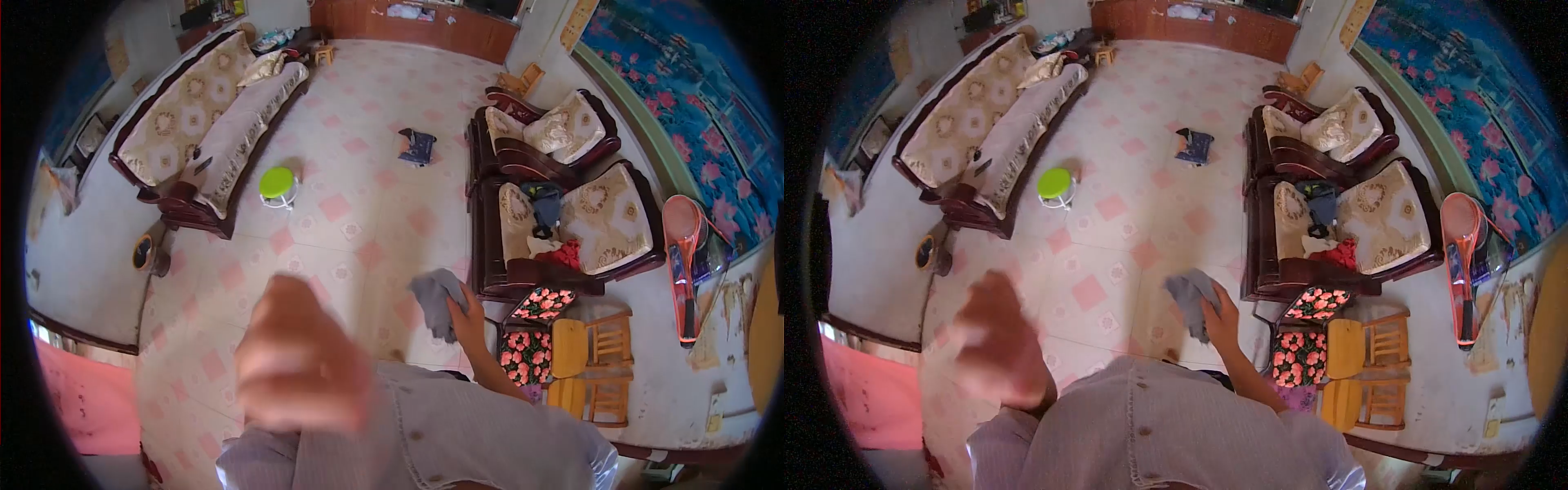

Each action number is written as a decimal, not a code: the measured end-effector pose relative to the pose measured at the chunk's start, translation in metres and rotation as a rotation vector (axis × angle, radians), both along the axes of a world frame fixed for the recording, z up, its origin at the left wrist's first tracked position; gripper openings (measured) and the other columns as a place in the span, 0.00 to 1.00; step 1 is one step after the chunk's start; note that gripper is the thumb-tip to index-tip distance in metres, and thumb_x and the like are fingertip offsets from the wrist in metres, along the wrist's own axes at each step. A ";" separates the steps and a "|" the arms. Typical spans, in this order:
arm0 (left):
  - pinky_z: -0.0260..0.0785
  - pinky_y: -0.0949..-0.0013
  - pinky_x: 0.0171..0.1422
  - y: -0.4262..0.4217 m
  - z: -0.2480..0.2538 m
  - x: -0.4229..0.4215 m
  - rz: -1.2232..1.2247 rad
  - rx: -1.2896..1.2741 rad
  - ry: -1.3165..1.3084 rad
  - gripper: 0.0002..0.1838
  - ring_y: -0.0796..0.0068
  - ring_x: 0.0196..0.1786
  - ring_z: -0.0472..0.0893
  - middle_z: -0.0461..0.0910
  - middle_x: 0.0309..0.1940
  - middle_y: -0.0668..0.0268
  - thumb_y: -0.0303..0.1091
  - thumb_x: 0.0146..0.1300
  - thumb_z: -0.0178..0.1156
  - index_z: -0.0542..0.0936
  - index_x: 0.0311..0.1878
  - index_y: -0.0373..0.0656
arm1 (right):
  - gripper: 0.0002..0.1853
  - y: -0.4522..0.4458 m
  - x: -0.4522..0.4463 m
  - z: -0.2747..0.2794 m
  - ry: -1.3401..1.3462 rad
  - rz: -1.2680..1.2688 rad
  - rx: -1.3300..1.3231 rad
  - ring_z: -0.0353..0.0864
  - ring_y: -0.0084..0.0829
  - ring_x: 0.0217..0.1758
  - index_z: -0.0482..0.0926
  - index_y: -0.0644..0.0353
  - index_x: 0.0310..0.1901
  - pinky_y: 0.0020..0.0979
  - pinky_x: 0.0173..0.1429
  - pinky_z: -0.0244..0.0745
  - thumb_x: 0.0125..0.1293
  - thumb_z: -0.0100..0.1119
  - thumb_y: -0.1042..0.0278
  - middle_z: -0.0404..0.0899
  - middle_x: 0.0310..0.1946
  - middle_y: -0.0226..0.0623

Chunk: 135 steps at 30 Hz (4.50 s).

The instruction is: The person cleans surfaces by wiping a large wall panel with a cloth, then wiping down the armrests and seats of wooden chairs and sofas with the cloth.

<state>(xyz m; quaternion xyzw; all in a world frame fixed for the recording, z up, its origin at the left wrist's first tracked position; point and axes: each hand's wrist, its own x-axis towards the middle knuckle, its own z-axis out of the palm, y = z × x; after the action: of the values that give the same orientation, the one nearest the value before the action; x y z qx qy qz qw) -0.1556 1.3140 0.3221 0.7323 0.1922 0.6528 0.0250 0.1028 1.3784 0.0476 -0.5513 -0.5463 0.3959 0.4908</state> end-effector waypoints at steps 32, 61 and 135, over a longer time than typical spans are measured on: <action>0.70 0.64 0.49 1.047 -0.319 0.168 -0.265 -1.456 0.030 0.17 0.63 0.43 0.79 0.79 0.41 0.53 0.34 0.65 0.59 0.69 0.51 0.36 | 0.25 0.934 0.148 -0.022 -0.230 -0.019 -0.213 0.80 0.35 0.56 0.71 0.63 0.62 0.32 0.59 0.72 0.64 0.60 0.68 0.79 0.54 0.49; 0.66 0.65 0.57 1.862 -0.260 0.308 0.185 -1.477 0.016 0.17 0.61 0.51 0.76 0.77 0.47 0.50 0.30 0.64 0.58 0.69 0.52 0.35 | 0.25 1.795 0.289 -0.026 -0.333 0.266 -0.166 0.81 0.51 0.50 0.71 0.56 0.63 0.43 0.55 0.74 0.67 0.55 0.54 0.80 0.48 0.53; 0.47 0.39 0.73 2.690 0.159 1.468 -0.415 0.346 -0.248 0.36 0.47 0.76 0.52 0.56 0.73 0.47 0.46 0.69 0.50 0.56 0.71 0.31 | 0.31 2.471 1.199 0.428 -1.902 -1.928 0.329 0.45 0.47 0.79 0.64 0.68 0.67 0.59 0.74 0.45 0.66 0.53 0.60 0.49 0.74 0.50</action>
<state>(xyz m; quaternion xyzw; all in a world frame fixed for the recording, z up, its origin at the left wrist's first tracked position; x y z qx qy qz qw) 1.3126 4.0040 0.4813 0.6638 -0.0803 0.7414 0.0561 1.3013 3.8490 0.4754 -0.7033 -0.1126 -0.6987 0.0667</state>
